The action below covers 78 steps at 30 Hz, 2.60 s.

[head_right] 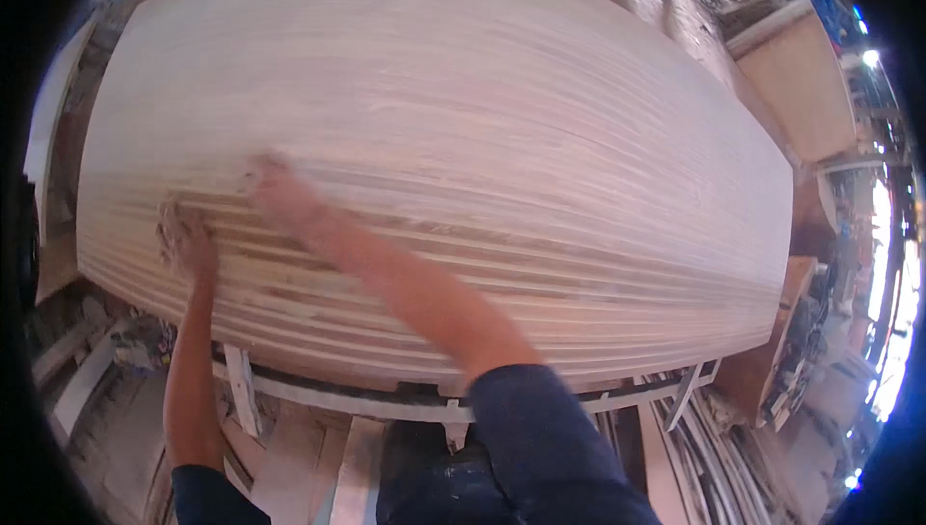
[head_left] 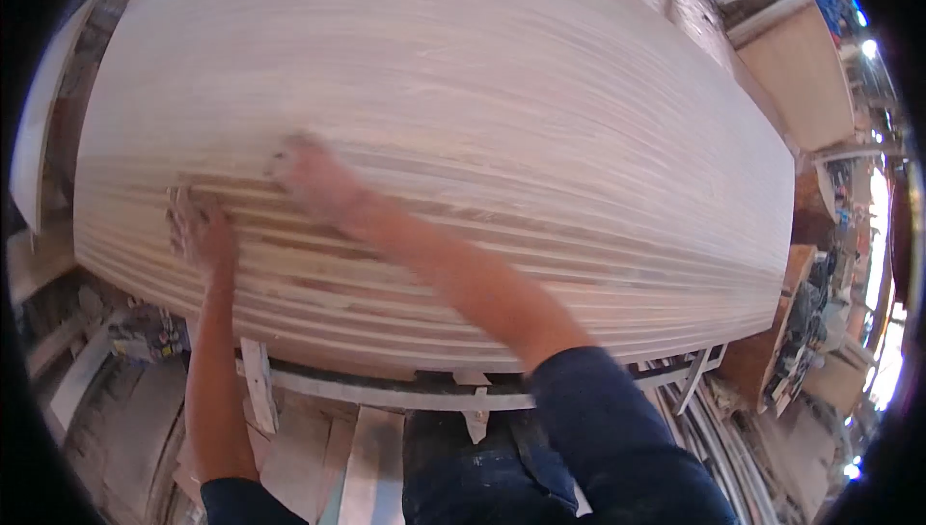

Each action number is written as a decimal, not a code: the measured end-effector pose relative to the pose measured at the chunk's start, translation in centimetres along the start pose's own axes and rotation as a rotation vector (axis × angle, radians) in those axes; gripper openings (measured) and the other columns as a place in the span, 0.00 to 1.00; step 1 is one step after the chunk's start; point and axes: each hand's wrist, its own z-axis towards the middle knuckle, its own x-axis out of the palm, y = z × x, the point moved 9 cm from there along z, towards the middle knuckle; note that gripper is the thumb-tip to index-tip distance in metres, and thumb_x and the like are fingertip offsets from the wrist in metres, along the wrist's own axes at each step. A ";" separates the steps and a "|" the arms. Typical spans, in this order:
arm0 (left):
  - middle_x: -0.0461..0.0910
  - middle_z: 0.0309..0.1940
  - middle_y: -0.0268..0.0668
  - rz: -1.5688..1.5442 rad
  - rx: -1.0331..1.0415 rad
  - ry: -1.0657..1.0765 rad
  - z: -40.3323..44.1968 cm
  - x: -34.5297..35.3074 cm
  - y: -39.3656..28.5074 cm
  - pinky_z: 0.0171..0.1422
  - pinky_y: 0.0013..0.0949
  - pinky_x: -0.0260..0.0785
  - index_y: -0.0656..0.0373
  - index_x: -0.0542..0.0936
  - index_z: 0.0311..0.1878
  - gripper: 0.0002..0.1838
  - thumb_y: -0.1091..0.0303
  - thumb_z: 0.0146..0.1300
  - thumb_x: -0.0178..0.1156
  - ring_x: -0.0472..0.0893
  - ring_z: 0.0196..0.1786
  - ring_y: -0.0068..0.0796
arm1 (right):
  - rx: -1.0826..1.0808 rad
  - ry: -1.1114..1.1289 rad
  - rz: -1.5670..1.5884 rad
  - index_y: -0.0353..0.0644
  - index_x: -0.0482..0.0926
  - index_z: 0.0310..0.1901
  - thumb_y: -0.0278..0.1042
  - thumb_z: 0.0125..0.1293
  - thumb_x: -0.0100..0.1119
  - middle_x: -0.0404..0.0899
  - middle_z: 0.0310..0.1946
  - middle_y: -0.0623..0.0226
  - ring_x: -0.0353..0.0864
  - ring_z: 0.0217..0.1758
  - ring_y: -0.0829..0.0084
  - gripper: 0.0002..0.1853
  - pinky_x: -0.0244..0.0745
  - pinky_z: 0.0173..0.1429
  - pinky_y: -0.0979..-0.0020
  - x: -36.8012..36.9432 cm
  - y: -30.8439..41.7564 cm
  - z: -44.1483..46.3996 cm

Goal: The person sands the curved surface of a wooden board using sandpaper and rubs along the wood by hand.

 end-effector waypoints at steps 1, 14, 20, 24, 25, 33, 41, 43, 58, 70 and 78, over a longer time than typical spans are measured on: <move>0.55 0.80 0.40 -0.011 0.028 -0.001 0.4 0.8 1.0 0.79 0.60 0.45 0.46 0.61 0.77 0.30 0.46 0.77 0.43 0.53 0.81 0.49 | -0.028 0.079 -0.105 0.43 0.77 0.58 0.32 0.69 0.57 0.73 0.63 0.53 0.67 0.71 0.52 0.16 0.62 0.77 0.51 -0.3 0.9 1.2; 0.65 0.75 0.43 -0.075 0.377 -0.130 -0.8 3.0 -0.4 0.79 0.55 0.46 0.53 0.65 0.76 0.28 0.52 0.78 0.49 0.61 0.77 0.47 | 0.165 0.004 0.065 0.44 0.82 0.53 0.19 0.57 0.58 0.80 0.51 0.60 0.79 0.56 0.57 0.21 0.79 0.61 0.60 -26.1 -14.9 -33.8; 0.65 0.75 0.45 -0.228 0.716 0.135 -19.0 -3.0 -26.2 0.83 0.53 0.42 0.58 0.68 0.73 0.27 0.53 0.78 0.50 0.60 0.78 0.49 | 0.296 -0.045 -0.080 0.42 0.85 0.47 0.18 0.55 0.59 0.83 0.42 0.62 0.83 0.46 0.62 0.18 0.82 0.52 0.62 -38.4 -22.2 -50.7; 0.73 0.66 0.49 -0.305 1.029 0.186 -32.2 -5.3 -41.7 0.78 0.57 0.53 0.63 0.76 0.63 0.23 0.58 0.73 0.55 0.70 0.70 0.52 | 0.343 -0.054 -0.147 0.42 0.85 0.45 0.18 0.54 0.63 0.83 0.39 0.64 0.84 0.44 0.62 0.16 0.82 0.51 0.61 -43.9 -24.9 -58.4; 0.75 0.63 0.50 -0.294 1.047 0.185 -35.2 -5.4 -44.9 0.77 0.58 0.54 0.64 0.77 0.61 0.22 0.59 0.71 0.56 0.71 0.68 0.52 | 0.346 -0.036 -0.197 0.41 0.84 0.46 0.19 0.54 0.64 0.83 0.39 0.63 0.83 0.45 0.61 0.16 0.81 0.51 0.61 -44.8 -25.1 -59.1; 0.77 0.57 0.49 -0.639 1.211 0.284 -53.8 -5.5 -63.8 0.68 0.52 0.67 0.65 0.79 0.58 0.23 0.61 0.62 0.62 0.75 0.62 0.49 | 0.324 0.028 -0.268 0.40 0.81 0.52 0.22 0.54 0.66 0.81 0.43 0.63 0.81 0.47 0.60 0.21 0.78 0.52 0.59 -45.7 -24.9 -59.2; 0.82 0.55 0.47 -0.362 1.077 0.232 -36.2 -2.5 -43.6 0.70 0.54 0.63 0.60 0.83 0.53 0.15 0.61 0.72 0.56 0.78 0.61 0.49 | 0.404 0.070 0.035 0.40 0.84 0.42 0.23 0.53 0.69 0.82 0.36 0.65 0.82 0.38 0.65 0.13 0.80 0.40 0.64 -46.2 -29.3 -60.5; 0.82 0.56 0.48 -0.272 0.930 0.116 -29.4 -2.6 -36.8 0.69 0.50 0.65 0.63 0.81 0.61 0.19 0.65 0.72 0.54 0.80 0.59 0.46 | 0.372 0.048 0.062 0.39 0.84 0.42 0.22 0.53 0.69 0.82 0.35 0.64 0.82 0.38 0.64 0.13 0.79 0.40 0.64 -46.0 -29.6 -60.2; 0.76 0.63 0.48 -0.300 0.519 0.051 -21.0 -3.8 -29.6 0.71 0.45 0.64 0.65 0.76 0.65 0.20 0.64 0.78 0.50 0.74 0.67 0.48 | -0.152 0.089 -0.071 0.38 0.78 0.54 0.31 0.66 0.58 0.77 0.57 0.54 0.74 0.63 0.57 0.16 0.70 0.71 0.57 -27.1 -16.0 -35.3; 0.76 0.61 0.48 -0.307 0.497 0.032 -20.9 -3.2 -29.1 0.70 0.45 0.65 0.65 0.77 0.64 0.18 0.66 0.78 0.49 0.75 0.64 0.48 | -0.070 0.051 -0.141 0.42 0.78 0.58 0.25 0.56 0.65 0.79 0.47 0.63 0.81 0.50 0.66 0.25 0.81 0.51 0.64 -42.3 -26.4 -60.2; 0.76 0.62 0.49 -0.375 0.568 0.058 -21.5 -4.0 -30.0 0.70 0.44 0.65 0.65 0.76 0.65 0.18 0.69 0.77 0.49 0.73 0.66 0.50 | -0.034 0.160 0.095 0.39 0.78 0.52 0.27 0.66 0.57 0.77 0.52 0.56 0.75 0.60 0.57 0.13 0.70 0.71 0.57 -28.6 -19.0 -38.9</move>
